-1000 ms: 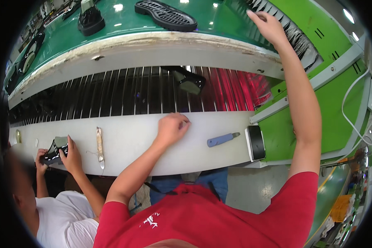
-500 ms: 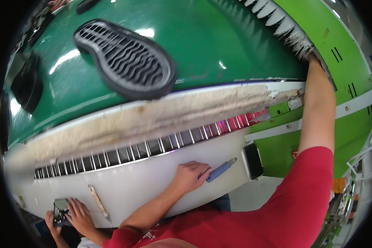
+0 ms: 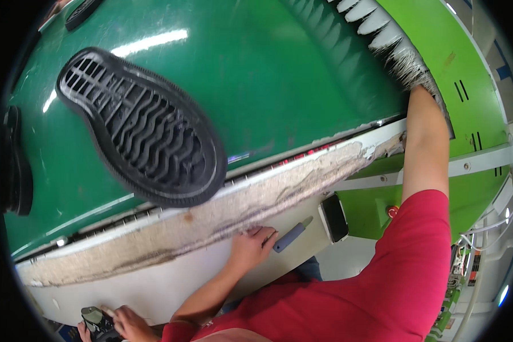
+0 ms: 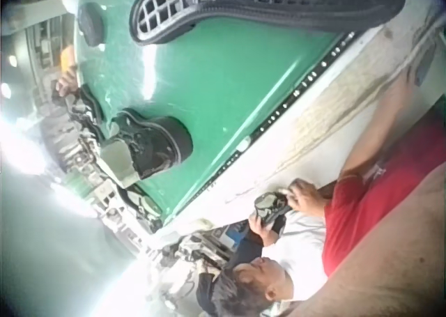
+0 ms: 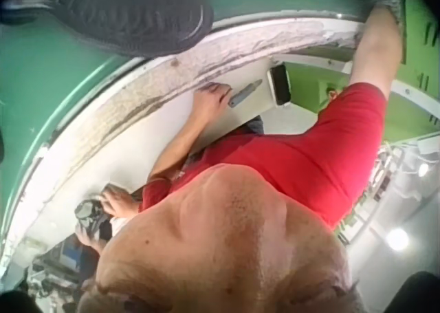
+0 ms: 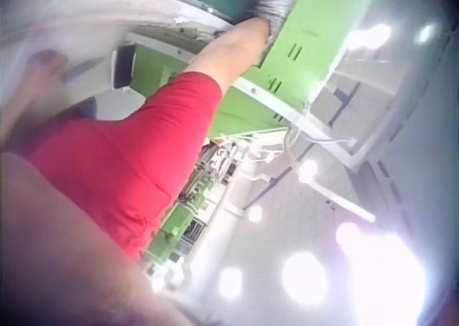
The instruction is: The person picks up black shoes from a moving conveyor belt, rotates them to inspect the soles and uppers, and places them back on the belt. The person repeats this process for multiple shoes, handling them one at a time in a factory setting.
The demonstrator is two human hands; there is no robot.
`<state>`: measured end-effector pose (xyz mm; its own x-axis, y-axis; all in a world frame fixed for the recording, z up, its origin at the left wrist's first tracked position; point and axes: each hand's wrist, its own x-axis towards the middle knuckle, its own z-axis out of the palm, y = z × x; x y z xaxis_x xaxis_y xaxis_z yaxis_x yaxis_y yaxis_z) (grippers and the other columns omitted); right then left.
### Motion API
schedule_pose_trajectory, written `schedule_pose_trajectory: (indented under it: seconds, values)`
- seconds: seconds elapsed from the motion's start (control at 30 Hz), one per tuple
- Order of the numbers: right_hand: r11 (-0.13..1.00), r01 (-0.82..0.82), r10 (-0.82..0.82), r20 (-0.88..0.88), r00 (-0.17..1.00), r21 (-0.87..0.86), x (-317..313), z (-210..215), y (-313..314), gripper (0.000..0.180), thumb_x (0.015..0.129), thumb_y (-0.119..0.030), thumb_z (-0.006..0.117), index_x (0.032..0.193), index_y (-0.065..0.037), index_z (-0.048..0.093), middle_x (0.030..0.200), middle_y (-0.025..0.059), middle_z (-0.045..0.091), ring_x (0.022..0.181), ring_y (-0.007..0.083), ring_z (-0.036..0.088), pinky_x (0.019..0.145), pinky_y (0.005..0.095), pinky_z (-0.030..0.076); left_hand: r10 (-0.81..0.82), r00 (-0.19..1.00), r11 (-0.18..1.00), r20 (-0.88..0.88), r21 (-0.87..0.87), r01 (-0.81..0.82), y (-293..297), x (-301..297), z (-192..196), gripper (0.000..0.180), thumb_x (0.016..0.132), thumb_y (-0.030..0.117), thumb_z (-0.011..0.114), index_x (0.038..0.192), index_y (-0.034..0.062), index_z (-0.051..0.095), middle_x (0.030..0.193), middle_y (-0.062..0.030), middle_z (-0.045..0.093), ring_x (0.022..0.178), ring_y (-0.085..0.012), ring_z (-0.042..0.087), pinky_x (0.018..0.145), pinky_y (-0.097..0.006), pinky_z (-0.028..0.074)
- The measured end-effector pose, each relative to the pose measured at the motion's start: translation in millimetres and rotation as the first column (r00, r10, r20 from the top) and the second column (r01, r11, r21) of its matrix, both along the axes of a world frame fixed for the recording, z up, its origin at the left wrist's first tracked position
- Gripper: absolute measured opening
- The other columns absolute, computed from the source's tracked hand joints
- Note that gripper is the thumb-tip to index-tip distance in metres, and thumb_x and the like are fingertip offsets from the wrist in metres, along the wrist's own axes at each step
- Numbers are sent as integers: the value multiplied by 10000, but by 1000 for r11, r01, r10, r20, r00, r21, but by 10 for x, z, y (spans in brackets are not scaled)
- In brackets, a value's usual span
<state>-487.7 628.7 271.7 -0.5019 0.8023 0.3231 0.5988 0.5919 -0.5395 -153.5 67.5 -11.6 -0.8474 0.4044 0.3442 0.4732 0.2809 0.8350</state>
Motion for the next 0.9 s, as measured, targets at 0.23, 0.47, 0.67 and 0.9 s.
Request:
schedule_pose_trajectory:
  seconds: [0.23,0.47,0.67,0.9]
  values:
    - [883,-248,40,-463,885,-398,-192,344,-530,281,1080,-81,636,1299,94,621,1173,246,726,1076,361,742,823,437,694,-54,998,999,-19,-8,54,-57,-4,-68,109,924,187,816,1001,110,818,863,-116,783,744,-309,758,679,-445,608]
    - [212,-720,318,-650,691,-661,1183,790,-1663,335,1047,-14,709,1352,83,610,1184,234,713,1047,332,743,820,376,689,124,991,957,60,257,-135,-241,-153,-107,229,1027,312,739,1011,89,788,785,-169,753,727,-354,760,681,-464,588]
    - [203,-844,827,-375,419,-496,3285,52,-3188,525,1017,-195,798,1489,-22,649,1316,81,727,1102,176,724,921,304,620,-225,821,834,525,539,-117,-749,-449,115,809,1127,680,473,1152,-75,764,877,-188,791,781,-276,797,671,-379,635]
    - [8,-733,966,-183,181,-681,2833,-1770,-3694,578,1025,-293,814,1510,-31,638,1306,92,758,1214,195,704,1100,332,526,-403,790,773,462,634,23,-525,-427,88,879,1014,753,628,1303,-67,754,1127,-237,813,1008,-299,803,937,-413,627]
